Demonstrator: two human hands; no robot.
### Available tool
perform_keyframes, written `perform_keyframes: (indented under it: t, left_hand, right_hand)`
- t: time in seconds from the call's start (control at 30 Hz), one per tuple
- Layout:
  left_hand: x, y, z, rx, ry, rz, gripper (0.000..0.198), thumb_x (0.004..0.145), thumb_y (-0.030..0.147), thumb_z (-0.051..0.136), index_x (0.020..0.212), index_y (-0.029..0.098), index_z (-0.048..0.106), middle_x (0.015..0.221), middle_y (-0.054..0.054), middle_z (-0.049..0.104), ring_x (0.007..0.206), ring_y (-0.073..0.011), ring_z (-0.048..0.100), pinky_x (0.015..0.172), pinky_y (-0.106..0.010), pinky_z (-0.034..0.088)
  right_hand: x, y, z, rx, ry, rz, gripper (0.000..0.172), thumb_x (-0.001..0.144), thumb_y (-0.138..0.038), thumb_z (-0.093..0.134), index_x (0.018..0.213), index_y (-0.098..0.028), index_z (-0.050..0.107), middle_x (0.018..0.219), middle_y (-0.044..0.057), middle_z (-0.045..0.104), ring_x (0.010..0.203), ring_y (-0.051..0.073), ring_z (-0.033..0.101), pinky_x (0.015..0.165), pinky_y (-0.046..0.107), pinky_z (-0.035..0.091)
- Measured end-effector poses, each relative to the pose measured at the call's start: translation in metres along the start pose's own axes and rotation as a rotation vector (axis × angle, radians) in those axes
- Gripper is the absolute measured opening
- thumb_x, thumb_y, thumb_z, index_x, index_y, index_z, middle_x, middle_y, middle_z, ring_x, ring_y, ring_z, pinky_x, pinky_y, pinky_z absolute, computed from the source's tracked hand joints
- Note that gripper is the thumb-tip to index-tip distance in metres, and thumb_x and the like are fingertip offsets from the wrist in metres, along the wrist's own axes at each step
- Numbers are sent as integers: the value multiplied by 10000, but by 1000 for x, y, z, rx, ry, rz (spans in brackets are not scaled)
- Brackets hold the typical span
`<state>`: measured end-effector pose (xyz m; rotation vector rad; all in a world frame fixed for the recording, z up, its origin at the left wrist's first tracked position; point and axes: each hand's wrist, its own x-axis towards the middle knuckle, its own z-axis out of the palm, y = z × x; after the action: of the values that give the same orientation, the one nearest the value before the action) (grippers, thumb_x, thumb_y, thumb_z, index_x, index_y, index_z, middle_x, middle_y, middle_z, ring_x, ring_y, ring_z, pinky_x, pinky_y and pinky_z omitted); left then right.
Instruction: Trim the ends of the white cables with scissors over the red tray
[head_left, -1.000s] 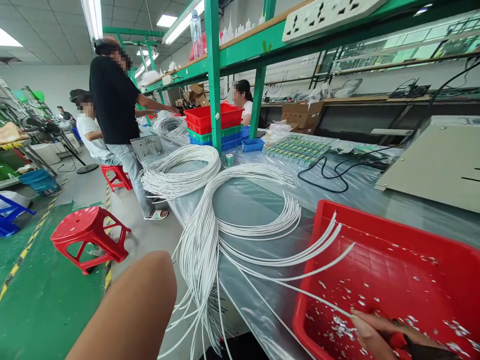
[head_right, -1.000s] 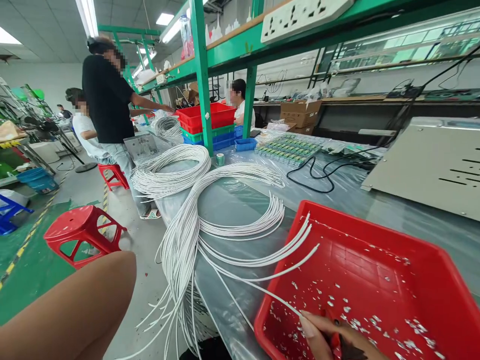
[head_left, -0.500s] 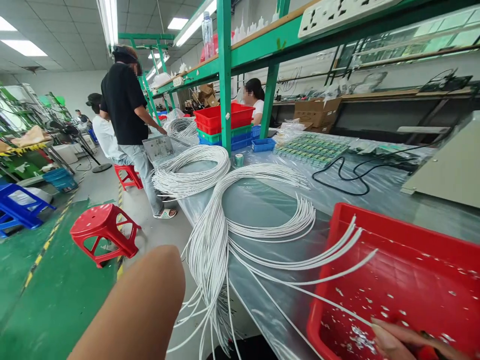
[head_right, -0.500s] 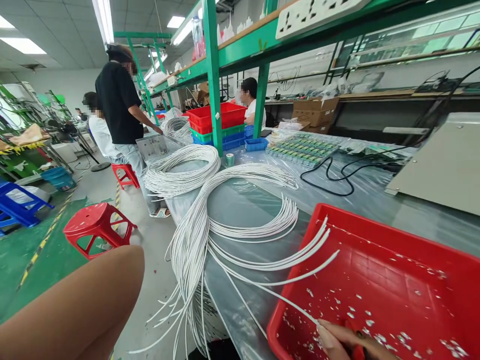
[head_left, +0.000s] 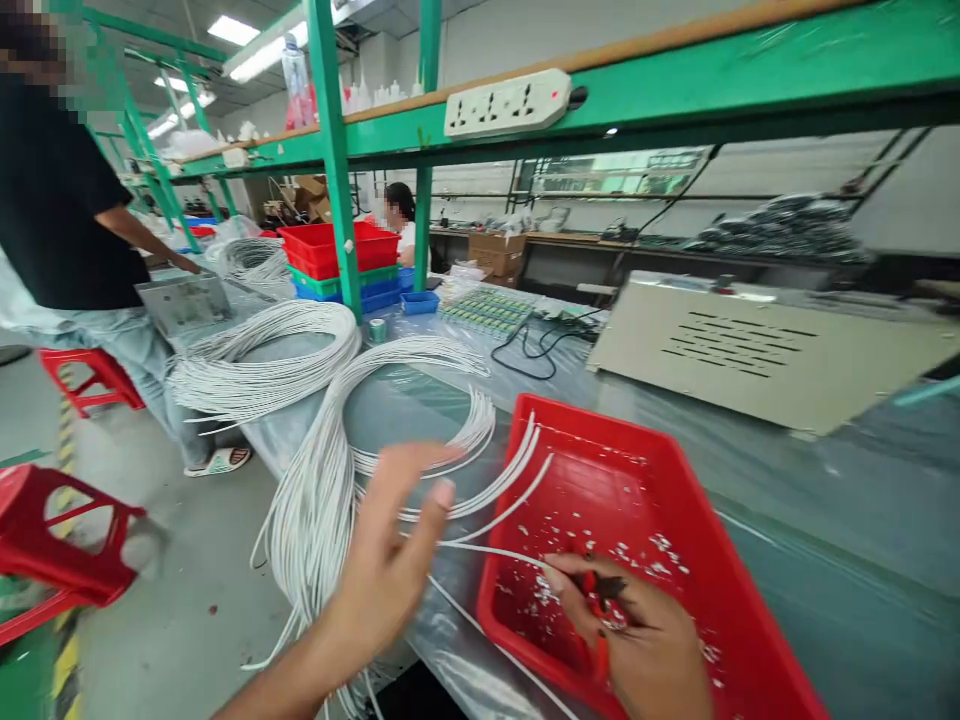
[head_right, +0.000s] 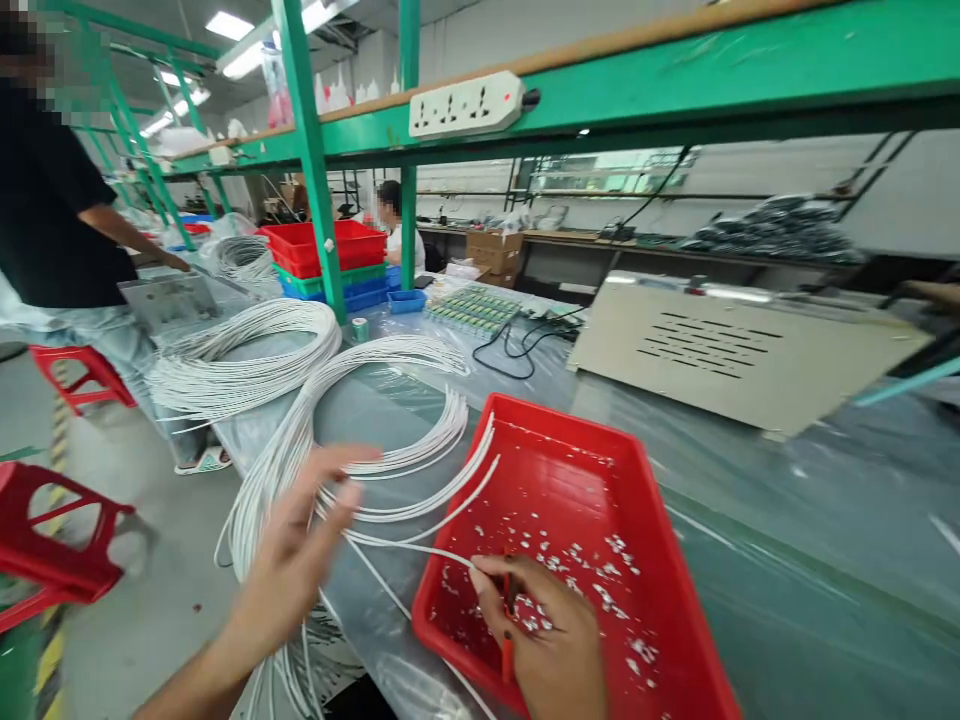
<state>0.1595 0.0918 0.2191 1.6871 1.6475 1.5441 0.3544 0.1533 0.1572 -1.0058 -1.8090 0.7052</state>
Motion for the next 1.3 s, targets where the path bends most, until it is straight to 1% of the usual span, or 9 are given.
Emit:
perform_keyframes:
  t: [0.13,0.23,0.37,0.43,0.6,0.7,0.83,1.1,1.3]
  left_hand:
    - [-2,-22,36,16,-480,86,309,872,127,428,1067,229,645,1042,-63,651,964,-197,577,859,-318,435]
    - [0,-25,44,11,-606,79,319,867,133,434,1114,218,617,1004,-63,672,918,-196,605,810,-281,443]
    - [8,-25,47,-9,-680,82,260,869,137,444,907,184,696,809,-40,710,737,-170,631,689,-230,442]
    - [8,-28,50,-25,-632,43,250,867,146,460,825,164,706,737,-30,708,658,-152,620,627,-211,432]
    - [-4,-37,61,-79,-341,-22,193,857,178,507,840,170,700,777,-30,715,697,-149,632,656,-211,449]
    - [-12,-40,68,-80,-221,47,176,846,156,524,861,179,697,778,-34,711,696,-146,638,661,-217,468]
    - [-18,-43,76,-67,-92,160,150,817,105,559,877,157,686,768,-53,712,675,-148,644,637,-222,493]
    - [-25,-45,83,66,-12,332,119,801,68,573,862,135,651,728,-62,709,637,-169,656,593,-260,515]
    - [-27,-45,87,105,7,334,96,803,80,573,826,143,642,716,-55,706,609,-165,650,570,-258,510]
  right_hand:
    - [2,-4,-1,4,-27,-46,86,774,-238,610,748,-204,685,677,2,693,600,166,656,572,202,526]
    - [3,-6,-1,30,-37,-76,88,770,-201,600,734,-199,680,663,-1,685,580,161,647,569,203,521]
    - [1,-4,1,74,-15,-87,76,756,-195,615,730,-204,686,634,-3,672,556,159,638,537,199,514]
    - [0,0,2,106,4,-49,75,744,-201,641,789,-214,699,674,1,685,602,164,651,575,200,527]
    - [-2,10,1,256,-20,154,214,711,-195,684,924,-211,700,722,13,690,639,173,645,628,227,539]
    - [-1,13,1,340,-43,276,209,678,-204,715,887,-207,713,742,30,697,675,193,644,652,252,535]
    - [0,13,5,481,-40,401,235,609,-191,767,839,-212,726,693,12,678,619,175,607,636,248,521]
    - [-2,8,7,526,-19,437,177,611,-211,773,781,-216,725,589,-27,613,544,135,535,534,191,466]
    - [-2,10,6,508,-44,436,139,657,-227,739,794,-216,717,564,-36,586,516,122,496,522,190,449]
